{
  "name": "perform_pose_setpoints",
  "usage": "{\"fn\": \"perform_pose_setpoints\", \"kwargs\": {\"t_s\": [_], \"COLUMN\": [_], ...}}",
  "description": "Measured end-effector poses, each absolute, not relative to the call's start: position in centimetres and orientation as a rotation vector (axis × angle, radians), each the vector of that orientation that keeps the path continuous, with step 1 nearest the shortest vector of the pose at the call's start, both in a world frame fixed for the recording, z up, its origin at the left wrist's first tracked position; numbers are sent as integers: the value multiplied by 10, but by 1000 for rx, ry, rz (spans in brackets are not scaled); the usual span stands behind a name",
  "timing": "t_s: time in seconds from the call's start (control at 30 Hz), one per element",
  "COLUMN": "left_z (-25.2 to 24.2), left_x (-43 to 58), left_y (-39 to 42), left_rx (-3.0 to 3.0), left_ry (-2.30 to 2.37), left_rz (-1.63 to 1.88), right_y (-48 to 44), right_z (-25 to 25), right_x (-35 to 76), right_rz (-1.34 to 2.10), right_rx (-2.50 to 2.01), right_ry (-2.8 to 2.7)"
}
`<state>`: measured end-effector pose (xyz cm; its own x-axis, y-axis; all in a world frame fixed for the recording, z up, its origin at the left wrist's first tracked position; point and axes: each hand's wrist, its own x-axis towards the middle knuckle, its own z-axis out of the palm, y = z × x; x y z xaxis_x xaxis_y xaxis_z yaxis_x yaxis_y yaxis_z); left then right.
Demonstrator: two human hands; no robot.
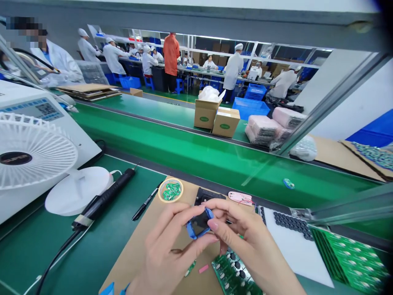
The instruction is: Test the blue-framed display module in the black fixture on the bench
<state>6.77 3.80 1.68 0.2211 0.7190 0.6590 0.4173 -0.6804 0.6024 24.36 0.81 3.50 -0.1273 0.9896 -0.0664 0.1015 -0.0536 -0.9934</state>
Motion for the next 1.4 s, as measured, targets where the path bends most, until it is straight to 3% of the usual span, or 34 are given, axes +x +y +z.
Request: {"fn": "perform_pose_setpoints", "kwargs": {"t_s": [0.3, 0.53, 0.87, 1.0, 1.13, 1.27, 1.4], "left_z": [9, -54, -92, -79, -71, -91, -108], "left_x": [55, -34, -41, -44, -45, -42, -38], "left_y": [52, 128, 187, 153, 67, -1, -18], "left_rx": [2223, 2111, 2181, 2196, 2318, 2349, 2359], "left_ry": [1151, 1819, 1850, 1759, 1380, 1228, 1236], "left_rz": [1431, 999, 771, 819, 683, 625, 642], "right_y": [10, 8, -2, -8, -15, -15, -11], "right_z": [34, 33, 42, 45, 49, 53, 56], "right_x": [243, 262, 275, 285, 284, 274, 265], "right_rz": [1177, 807, 559, 458, 337, 305, 244], "right_rx": [-1360, -1521, -1550, -1580, -1524, -1396, -1303], "right_ry": [-1369, -1659, -1847, -1925, -1986, -2081, -2194]}}
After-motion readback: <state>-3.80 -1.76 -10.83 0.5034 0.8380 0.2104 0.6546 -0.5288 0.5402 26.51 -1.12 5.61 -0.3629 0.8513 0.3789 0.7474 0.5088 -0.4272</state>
